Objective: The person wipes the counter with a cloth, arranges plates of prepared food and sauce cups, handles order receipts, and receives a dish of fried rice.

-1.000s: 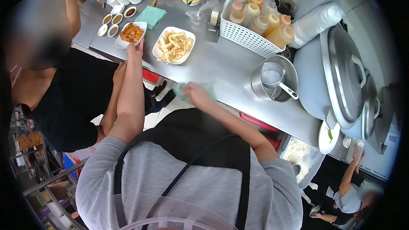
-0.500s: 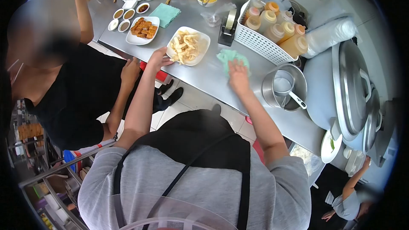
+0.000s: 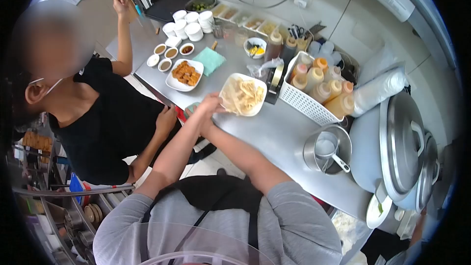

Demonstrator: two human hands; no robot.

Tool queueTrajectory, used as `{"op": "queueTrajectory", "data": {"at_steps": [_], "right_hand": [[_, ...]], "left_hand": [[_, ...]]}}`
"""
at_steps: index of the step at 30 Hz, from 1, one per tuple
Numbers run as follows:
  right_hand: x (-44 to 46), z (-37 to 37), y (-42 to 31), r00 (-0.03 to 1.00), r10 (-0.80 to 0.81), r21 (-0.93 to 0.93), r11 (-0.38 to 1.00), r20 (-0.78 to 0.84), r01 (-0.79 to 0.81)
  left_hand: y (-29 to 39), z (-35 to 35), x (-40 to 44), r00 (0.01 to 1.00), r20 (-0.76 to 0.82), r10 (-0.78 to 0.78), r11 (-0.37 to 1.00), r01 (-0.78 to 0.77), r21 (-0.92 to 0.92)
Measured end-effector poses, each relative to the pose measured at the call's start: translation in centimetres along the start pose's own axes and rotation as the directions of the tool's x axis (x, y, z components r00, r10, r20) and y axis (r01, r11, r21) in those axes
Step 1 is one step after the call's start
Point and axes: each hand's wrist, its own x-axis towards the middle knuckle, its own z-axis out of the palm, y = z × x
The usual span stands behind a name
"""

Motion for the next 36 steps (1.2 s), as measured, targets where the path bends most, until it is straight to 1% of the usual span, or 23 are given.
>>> {"op": "queueTrajectory", "data": {"at_steps": [2,4,6,7,9,11,13,15,18,19,21,23,24,25,26,27,28,29,30,33,34,35,36], "right_hand": [[-0.4,0.2,0.2,0.999,0.007,0.184,0.983,-0.044,0.002],[-2.4,0.1,1.5,0.975,-0.146,0.067,0.988,0.166,0.137],[-9.0,-3.2,2.2,0.988,-0.151,0.005,0.989,0.032,0.151],[-12.2,-3.9,2.6,0.999,-0.025,0.019,1.0,0.025,0.024],[-18.0,-7.6,3.4,0.981,0.035,0.007,0.999,0.193,-0.037],[-22.6,-11.2,3.7,0.955,0.154,0.038,0.985,0.255,-0.169],[-25.7,-13.3,4.9,0.878,0.354,0.194,0.883,0.323,-0.428],[-26.5,-15.1,7.2,0.813,0.509,0.269,0.771,0.284,-0.577],[-23.8,-18.2,9.7,0.79,0.614,0.09,0.787,-0.004,-0.611],[-22.4,-19.5,9.8,0.83,0.556,-0.013,0.83,-0.051,-0.557],[-20.3,-19.4,10.9,0.749,0.65,-0.125,0.76,0.132,-0.637],[-18.0,-18.9,10.3,0.765,0.643,-0.176,0.758,0.042,-0.628],[-16.9,-18.2,10.3,0.788,0.616,-0.12,0.782,0.001,-0.612],[-15.8,-17.2,10.3,0.81,0.584,-0.065,0.808,-0.047,-0.586],[-14.8,-16.3,10.2,0.808,0.585,0.028,0.811,-0.068,-0.585],[-13.9,-15.4,10.1,0.805,0.586,0.122,0.809,-0.088,-0.575],[-13.3,-14.5,10.3,0.805,0.587,0.123,0.808,-0.087,-0.576],[-12.6,-13.6,10.6,0.8,0.598,0.215,0.789,-0.055,-0.575],[-12.2,-12.8,10.9,0.796,0.604,0.305,0.763,-0.024,-0.57],[-11.6,-11.5,11.4,0.809,0.588,0.351,0.759,-0.01,-0.547],[-11.3,-11.9,11.0,0.776,0.628,0.366,0.71,0.059,-0.602],[-11.3,-11.7,11.0,0.784,0.619,0.376,0.715,0.054,-0.59],[-11.4,-11.5,11.1,0.796,0.604,0.384,0.725,0.046,-0.572]], "left_hand": [[0.1,0.2,-0.8,1.0,0.022,0.019,1.0,-0.019,-0.008],[-0.2,-0.2,-1.1,0.998,0.037,0.046,0.999,-0.046,0.004],[-1.4,-0.9,-0.7,0.998,0.045,0.053,0.998,-0.051,-0.032],[-1.9,-1.1,-0.6,0.997,0.048,0.062,0.998,-0.06,-0.034],[-2.9,-1.5,-0.5,0.999,0.014,0.047,0.997,-0.046,-0.06],[-3.8,-1.8,-0.6,0.998,0.019,0.058,0.997,-0.057,-0.058],[-4.4,-1.8,-0.5,1.0,-0.001,0.03,0.998,-0.03,-0.051],[-5.0,-1.8,-0.7,1.0,0.002,0.031,0.997,-0.03,-0.064],[-6.5,-1.6,-0.4,0.999,0.032,0.022,0.995,-0.019,-0.097],[-7.1,-1.5,-0.2,0.998,0.049,0.028,0.993,-0.022,-0.12],[-7.2,-1.9,-0.8,0.996,0.086,0.024,0.998,-0.019,-0.06],[-6.4,-1.7,-2.8,0.992,-0.063,0.108,0.983,-0.097,0.158],[-6.8,-1.8,-3.4,0.994,-0.053,0.094,0.984,-0.085,0.16],[-7.3,-2.0,-3.9,0.92,-0.041,0.391,0.837,-0.337,0.431],[-7.5,-1.9,-4.4,0.765,0.054,0.642,0.556,-0.514,0.653],[-7.3,-1.5,-5.2,0.767,0.056,0.639,0.558,-0.512,0.653],[-6.9,-1.0,-6.1,0.721,0.119,0.682,0.437,-0.534,0.724],[-6.6,-0.7,-6.6,0.672,0.187,0.717,0.307,-0.544,0.781],[-6.6,-0.7,-6.5,0.67,0.185,0.719,0.305,-0.543,0.783],[-6.6,-0.7,-5.7,0.612,0.157,0.775,0.272,-0.548,0.791],[-6.7,-0.9,-5.5,0.626,0.125,0.769,0.297,-0.525,0.798],[-6.3,-1.1,-4.9,0.626,0.09,0.775,0.315,-0.504,0.804],[-6.4,-1.5,-4.1,0.672,0.049,0.739,0.384,-0.479,0.789]]}}
